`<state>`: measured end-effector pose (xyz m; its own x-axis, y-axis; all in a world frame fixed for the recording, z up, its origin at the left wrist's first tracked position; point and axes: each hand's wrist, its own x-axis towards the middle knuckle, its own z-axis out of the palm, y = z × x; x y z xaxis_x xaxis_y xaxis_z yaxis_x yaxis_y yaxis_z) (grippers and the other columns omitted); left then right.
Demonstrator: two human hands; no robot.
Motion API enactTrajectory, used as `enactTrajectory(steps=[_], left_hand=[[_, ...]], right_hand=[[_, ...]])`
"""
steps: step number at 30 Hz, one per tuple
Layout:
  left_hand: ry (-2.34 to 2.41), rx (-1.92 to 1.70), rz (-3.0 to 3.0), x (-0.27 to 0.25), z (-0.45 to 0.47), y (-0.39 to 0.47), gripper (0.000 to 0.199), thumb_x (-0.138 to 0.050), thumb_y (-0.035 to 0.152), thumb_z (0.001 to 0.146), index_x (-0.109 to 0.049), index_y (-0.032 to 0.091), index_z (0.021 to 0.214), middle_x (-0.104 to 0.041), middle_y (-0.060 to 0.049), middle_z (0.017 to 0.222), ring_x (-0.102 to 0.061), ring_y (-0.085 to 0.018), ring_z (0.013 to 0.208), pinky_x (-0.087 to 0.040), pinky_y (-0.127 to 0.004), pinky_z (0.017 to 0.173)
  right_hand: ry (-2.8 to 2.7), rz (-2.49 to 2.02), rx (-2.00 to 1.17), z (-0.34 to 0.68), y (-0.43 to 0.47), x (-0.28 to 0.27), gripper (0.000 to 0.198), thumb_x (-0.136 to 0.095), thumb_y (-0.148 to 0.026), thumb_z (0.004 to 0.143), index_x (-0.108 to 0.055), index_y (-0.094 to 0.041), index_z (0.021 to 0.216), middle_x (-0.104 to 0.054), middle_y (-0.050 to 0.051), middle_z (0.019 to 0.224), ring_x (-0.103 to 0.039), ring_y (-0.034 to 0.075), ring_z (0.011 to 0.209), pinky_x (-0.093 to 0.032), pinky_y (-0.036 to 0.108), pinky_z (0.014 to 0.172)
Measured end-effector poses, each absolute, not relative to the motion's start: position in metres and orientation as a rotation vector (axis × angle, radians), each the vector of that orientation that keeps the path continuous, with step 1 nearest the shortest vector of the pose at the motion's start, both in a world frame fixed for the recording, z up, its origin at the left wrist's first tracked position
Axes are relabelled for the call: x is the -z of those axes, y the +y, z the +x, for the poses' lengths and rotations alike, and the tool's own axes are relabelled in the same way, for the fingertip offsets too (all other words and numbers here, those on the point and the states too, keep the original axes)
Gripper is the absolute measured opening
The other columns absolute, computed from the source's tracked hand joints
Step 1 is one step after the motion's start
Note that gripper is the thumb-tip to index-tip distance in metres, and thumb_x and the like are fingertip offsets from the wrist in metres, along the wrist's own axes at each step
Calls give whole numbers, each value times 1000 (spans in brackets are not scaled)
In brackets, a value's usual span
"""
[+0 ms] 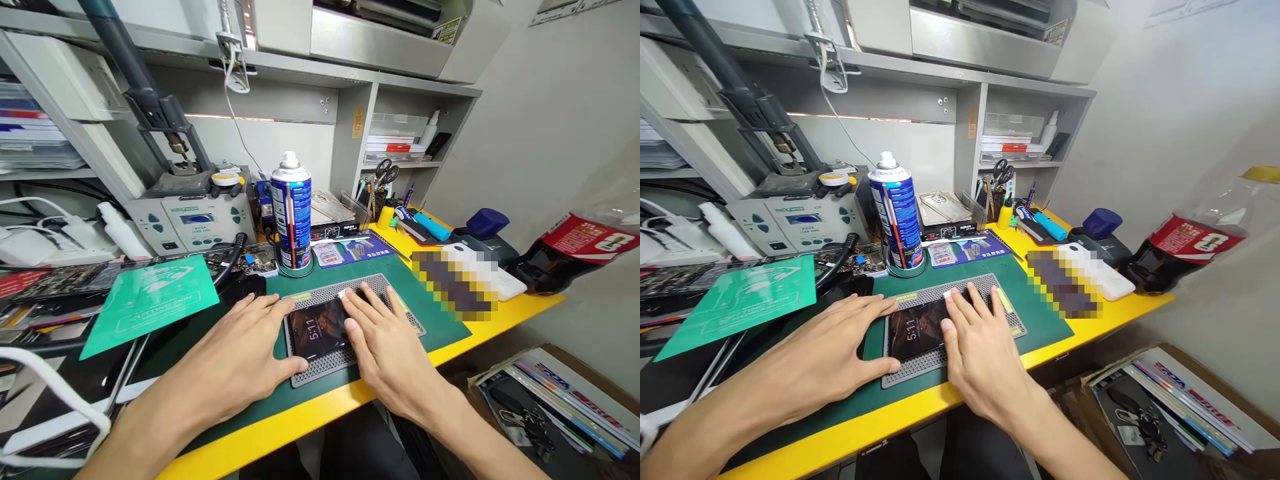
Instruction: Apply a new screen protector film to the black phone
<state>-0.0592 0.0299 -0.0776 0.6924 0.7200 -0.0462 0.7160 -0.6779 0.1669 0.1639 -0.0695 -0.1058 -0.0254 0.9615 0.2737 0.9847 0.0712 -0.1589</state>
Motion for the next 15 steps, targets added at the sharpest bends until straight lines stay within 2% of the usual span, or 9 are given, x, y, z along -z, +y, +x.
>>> enactTrajectory(steps=[3,8,15], left_hand=[[1180,-39,2678,72,-58,28,88,-65,62,82,-41,18,154,-43,-15,159,-35,-35,150,-33,-54,122],[1171,-9,2650,62,-54,27,86,-58,54,86,-33,12,157,-32,-13,165,-27,-30,154,-27,-50,126],[1104,14,2620,61,-58,28,92,-57,62,86,-29,14,159,-29,-11,166,-21,-31,156,-20,-53,127]], right_hand=[[-2143,-1800,38,136,-67,103,49,-28,-30,109,-51,-15,149,-49,4,157,-31,30,152,-12,60,127],[-2288,-1577,-77,118,-51,97,50,-27,-30,109,-52,-12,148,-49,4,156,-29,28,153,-5,56,129],[-2411,-1492,-175,131,-68,90,48,-29,-32,109,-48,-20,152,-47,-2,158,-25,26,155,-3,55,129]])
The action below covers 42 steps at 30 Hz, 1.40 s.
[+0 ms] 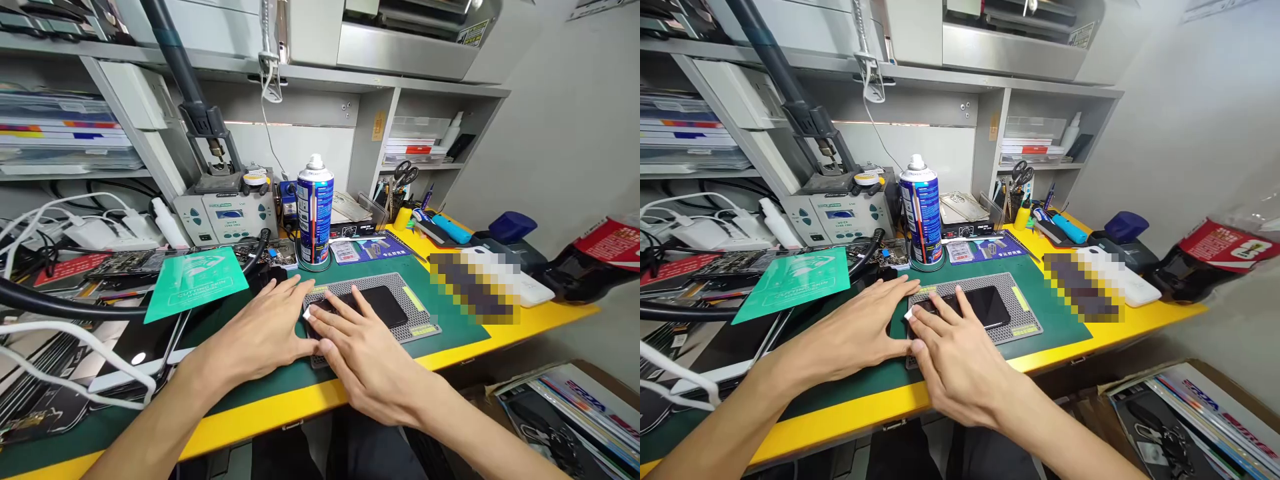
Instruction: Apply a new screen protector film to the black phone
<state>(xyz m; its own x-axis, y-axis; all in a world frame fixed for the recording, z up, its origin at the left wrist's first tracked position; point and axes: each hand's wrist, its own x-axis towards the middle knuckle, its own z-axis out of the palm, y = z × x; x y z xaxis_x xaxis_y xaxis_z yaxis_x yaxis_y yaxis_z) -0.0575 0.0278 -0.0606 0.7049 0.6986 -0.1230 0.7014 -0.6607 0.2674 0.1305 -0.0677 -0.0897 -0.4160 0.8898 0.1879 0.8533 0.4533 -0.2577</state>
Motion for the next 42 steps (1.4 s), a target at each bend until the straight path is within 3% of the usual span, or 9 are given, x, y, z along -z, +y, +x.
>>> enactTrajectory(steps=[6,9,15,20,25,30,34,42], left_hand=[[980,22,2644,60,-61,28,85,-60,59,85,-32,25,157,-39,-2,163,-26,-23,155,-15,-45,130],[969,24,2656,61,-61,28,88,-61,59,83,-33,21,157,-39,-5,163,-26,-23,155,-14,-43,130],[1045,42,2662,60,-63,30,105,-63,68,78,-30,7,157,-30,-19,165,-22,-35,155,-19,-54,128],[1027,58,2686,58,-63,27,96,-59,62,82,-29,12,158,-30,-14,166,-21,-33,156,-17,-53,128],[990,89,2709,58,-64,24,85,-55,54,86,-27,20,160,-32,-5,166,-20,-31,156,-20,-54,128],[986,124,2762,64,-68,27,83,-52,54,89,-26,20,160,-29,-5,166,-18,-33,156,-23,-56,127],[987,108,2767,68,-69,30,87,-57,58,87,-26,22,160,-30,-5,166,-19,-32,155,-21,-55,128],[1038,138,2687,60,-64,28,93,-59,67,83,-29,23,160,-30,-8,166,-20,-36,154,-22,-58,127]], right_hand=[[-2447,-1459,-160,138,-90,89,47,-31,-31,109,-44,-26,154,-48,-7,157,-25,25,155,-4,56,129],[-2429,-1488,-115,136,-72,92,47,-30,-32,109,-45,-23,153,-49,-4,157,-26,28,154,-8,61,128],[-2383,-1519,-13,127,-52,96,48,-31,-30,108,-50,-16,150,-49,2,157,-30,31,152,-12,64,126],[-2336,-1536,91,116,-89,107,47,-35,-27,107,-47,-18,151,-45,-1,159,-31,31,152,-11,62,127],[-2251,-1543,304,99,-107,124,49,-44,-27,102,-51,-11,149,-42,5,160,-34,38,149,5,61,126],[-2209,-1564,366,91,-105,129,49,-46,-26,101,-53,-11,147,-43,4,160,-34,39,149,14,59,124],[-2196,-1587,333,101,-107,129,50,-45,-26,101,-51,-12,149,-41,3,161,-31,38,151,11,61,124],[-2093,-1820,398,169,-121,133,55,-45,-22,102,-38,-16,156,-39,1,162,-26,32,154,-7,63,124]])
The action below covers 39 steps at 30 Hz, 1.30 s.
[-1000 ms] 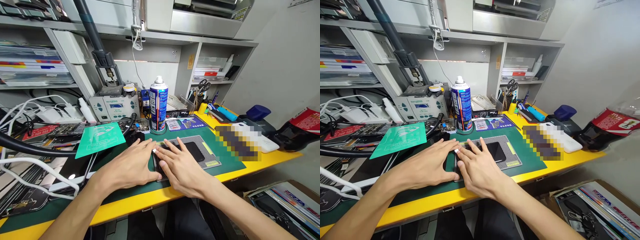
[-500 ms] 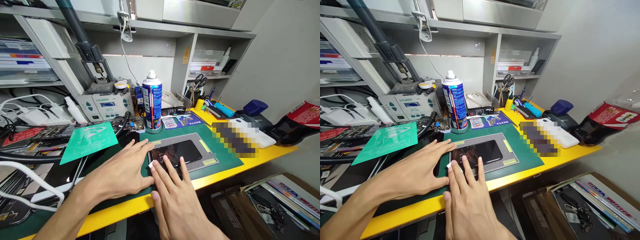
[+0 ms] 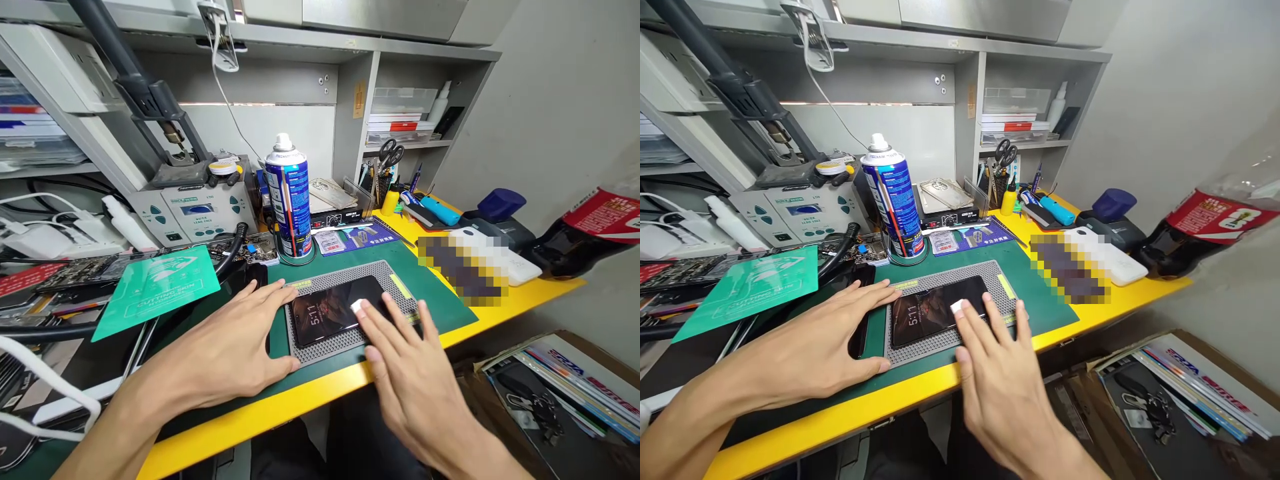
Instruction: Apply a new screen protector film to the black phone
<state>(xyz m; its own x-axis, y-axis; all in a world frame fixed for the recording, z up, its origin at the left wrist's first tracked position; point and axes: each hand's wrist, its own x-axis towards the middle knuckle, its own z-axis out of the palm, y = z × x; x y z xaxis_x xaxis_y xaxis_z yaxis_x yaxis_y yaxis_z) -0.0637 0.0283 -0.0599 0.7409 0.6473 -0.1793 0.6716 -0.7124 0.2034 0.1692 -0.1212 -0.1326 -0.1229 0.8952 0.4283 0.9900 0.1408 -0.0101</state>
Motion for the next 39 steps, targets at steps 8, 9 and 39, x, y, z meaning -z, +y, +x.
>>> enactTrajectory(steps=[8,9,39], left_hand=[[1054,154,2679,64,-66,29,93,-59,67,84,-26,25,160,-30,-7,166,-16,-36,155,-23,-57,127],[1050,130,2675,65,-67,29,93,-58,69,84,-27,26,160,-31,-6,165,-17,-36,155,-23,-58,126],[1020,56,2697,59,-62,26,87,-52,55,88,-26,11,159,-27,-15,166,-20,-29,156,-18,-52,128]], right_hand=[[-2009,-1875,354,209,-126,132,51,-37,-24,106,-37,-22,157,-47,2,158,-34,28,151,-26,61,120],[-2012,-1877,333,210,-126,131,50,-37,-24,107,-36,-22,157,-46,2,158,-34,28,151,-26,61,120],[-2345,-1555,-55,115,-54,96,50,-26,-31,109,-50,-13,149,-46,4,158,-27,28,154,-5,61,127]])
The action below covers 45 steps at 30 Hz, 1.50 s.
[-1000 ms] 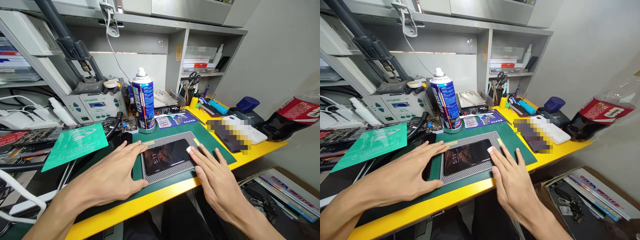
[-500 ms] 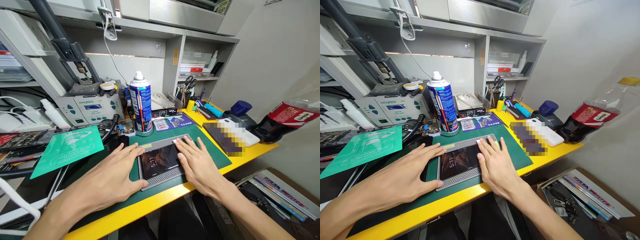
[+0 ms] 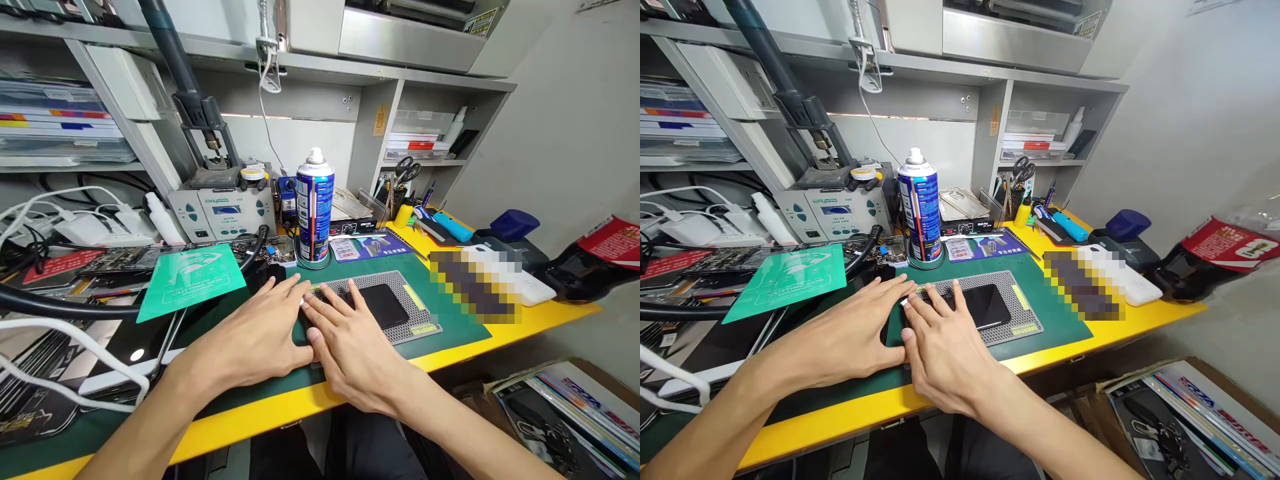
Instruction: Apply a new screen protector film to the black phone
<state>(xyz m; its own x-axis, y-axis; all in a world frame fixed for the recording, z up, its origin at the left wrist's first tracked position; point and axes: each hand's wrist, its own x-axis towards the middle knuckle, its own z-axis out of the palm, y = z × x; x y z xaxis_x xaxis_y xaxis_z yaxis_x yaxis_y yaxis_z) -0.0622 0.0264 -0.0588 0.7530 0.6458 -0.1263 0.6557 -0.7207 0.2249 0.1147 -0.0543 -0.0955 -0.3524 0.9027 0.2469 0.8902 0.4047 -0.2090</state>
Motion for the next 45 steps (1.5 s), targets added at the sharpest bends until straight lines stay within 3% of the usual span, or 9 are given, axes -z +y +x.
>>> enactTrajectory(steps=[8,15,22,26,30,35,40,45], left_hand=[[968,42,2726,63,-67,28,85,-56,52,87,-29,19,159,-33,-10,165,-21,-33,155,-22,-55,127],[996,68,2810,79,-73,31,91,-51,70,87,-27,21,160,-29,-10,166,-20,-38,154,-29,-60,123],[1065,185,2787,73,-67,33,95,-44,79,85,-27,24,160,-26,-9,167,-19,-43,153,-31,-70,118],[1158,269,2723,73,-67,32,97,-48,81,80,-22,33,161,-20,0,168,-13,-38,155,-28,-64,122],[1167,261,2725,75,-70,31,96,-47,77,83,-18,32,162,-21,-1,168,-11,-38,155,-30,-66,120],[1069,156,2792,76,-71,33,91,-47,75,87,-21,30,161,-29,-8,166,-18,-41,153,-37,-69,114],[998,70,2825,76,-70,35,92,-54,72,85,-29,22,159,-36,-12,162,-27,-39,151,-34,-64,119],[1004,56,2785,71,-66,32,93,-60,65,84,-26,24,160,-33,-10,164,-24,-33,154,-28,-58,124]], right_hand=[[-2360,-1587,0,106,-99,108,50,-30,-26,107,-44,-15,153,-34,1,163,-21,32,155,0,64,126],[-2290,-1636,102,109,-108,123,54,-36,-27,104,-38,-14,157,-26,2,167,-16,36,156,7,66,124],[-2118,-1840,297,170,-122,126,54,-41,-22,103,-37,-15,157,-34,0,164,-22,30,155,-2,63,127],[-2037,-1897,326,203,-126,130,53,-39,-19,104,-37,-16,157,-41,4,161,-27,29,154,-14,63,125],[-2021,-1857,255,216,-125,130,52,-37,-20,106,-35,-18,157,-42,5,160,-27,26,154,-23,59,124],[-2106,-1867,148,222,-114,121,51,-35,-25,107,-36,-20,158,-42,4,160,-26,26,154,-25,60,123],[-2151,-1910,87,227,-83,109,50,-32,-30,108,-41,-17,155,-44,6,159,-32,28,152,-27,64,122],[-2148,-1934,122,218,-64,107,51,-30,-31,108,-44,-13,153,-46,8,157,-33,31,151,-27,67,121]])
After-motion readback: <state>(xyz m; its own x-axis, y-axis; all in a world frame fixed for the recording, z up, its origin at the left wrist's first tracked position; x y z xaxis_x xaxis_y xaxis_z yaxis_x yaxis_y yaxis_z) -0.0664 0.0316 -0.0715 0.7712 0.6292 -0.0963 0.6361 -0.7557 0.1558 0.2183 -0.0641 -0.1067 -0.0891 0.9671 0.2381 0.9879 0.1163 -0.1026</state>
